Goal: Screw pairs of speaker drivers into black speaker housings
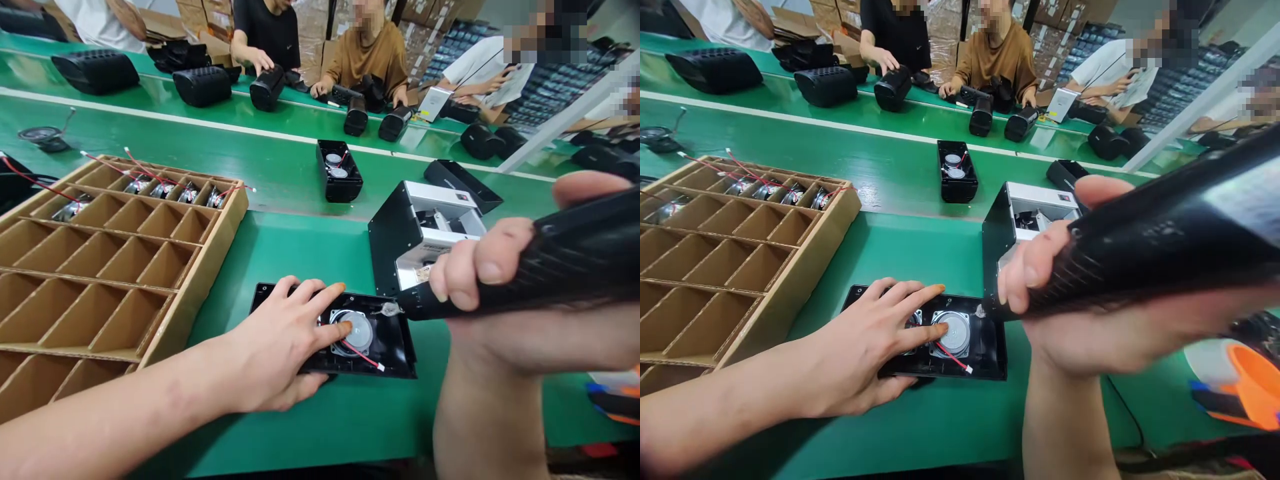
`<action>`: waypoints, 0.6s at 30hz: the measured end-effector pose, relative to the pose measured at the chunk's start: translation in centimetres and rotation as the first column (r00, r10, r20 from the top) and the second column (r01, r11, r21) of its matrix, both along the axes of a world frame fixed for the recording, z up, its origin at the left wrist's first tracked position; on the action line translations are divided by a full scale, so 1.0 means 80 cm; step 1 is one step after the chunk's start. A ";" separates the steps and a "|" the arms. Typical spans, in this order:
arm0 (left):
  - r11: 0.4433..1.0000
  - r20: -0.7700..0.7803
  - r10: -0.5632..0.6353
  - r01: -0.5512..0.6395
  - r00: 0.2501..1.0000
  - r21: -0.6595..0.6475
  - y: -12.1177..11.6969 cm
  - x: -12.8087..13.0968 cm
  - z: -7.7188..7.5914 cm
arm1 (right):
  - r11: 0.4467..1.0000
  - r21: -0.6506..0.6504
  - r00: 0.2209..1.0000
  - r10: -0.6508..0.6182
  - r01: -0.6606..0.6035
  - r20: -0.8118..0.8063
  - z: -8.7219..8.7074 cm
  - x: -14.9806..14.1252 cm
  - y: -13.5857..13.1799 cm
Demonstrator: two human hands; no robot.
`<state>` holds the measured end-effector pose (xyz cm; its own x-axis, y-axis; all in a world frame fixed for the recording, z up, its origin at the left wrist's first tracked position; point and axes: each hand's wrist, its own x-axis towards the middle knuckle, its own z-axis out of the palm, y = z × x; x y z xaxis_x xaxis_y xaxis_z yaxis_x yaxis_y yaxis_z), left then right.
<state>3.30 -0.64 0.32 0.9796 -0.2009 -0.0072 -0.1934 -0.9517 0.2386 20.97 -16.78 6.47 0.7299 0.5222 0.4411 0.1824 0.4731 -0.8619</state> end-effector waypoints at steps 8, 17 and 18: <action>0.999 0.018 0.032 -0.032 0.999 -0.033 -0.001 0.002 -0.001 | 0.996 0.083 1.000 -0.011 0.013 -0.028 -0.035 -0.002 0.030; 0.998 0.086 0.063 -0.060 0.994 -0.034 -0.004 0.002 -0.007 | 0.994 0.111 0.995 -0.006 0.017 -0.101 -0.041 -0.005 0.035; 0.997 0.089 0.066 -0.063 0.994 -0.033 -0.004 0.002 -0.009 | 0.994 0.112 0.995 -0.006 0.016 -0.097 -0.042 -0.003 0.034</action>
<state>3.42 -0.94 -0.36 0.9869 -0.1358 0.0867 -0.1536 -0.9555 0.2519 20.70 -14.04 3.08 0.7772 0.4650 0.4240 0.1070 0.5663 -0.8172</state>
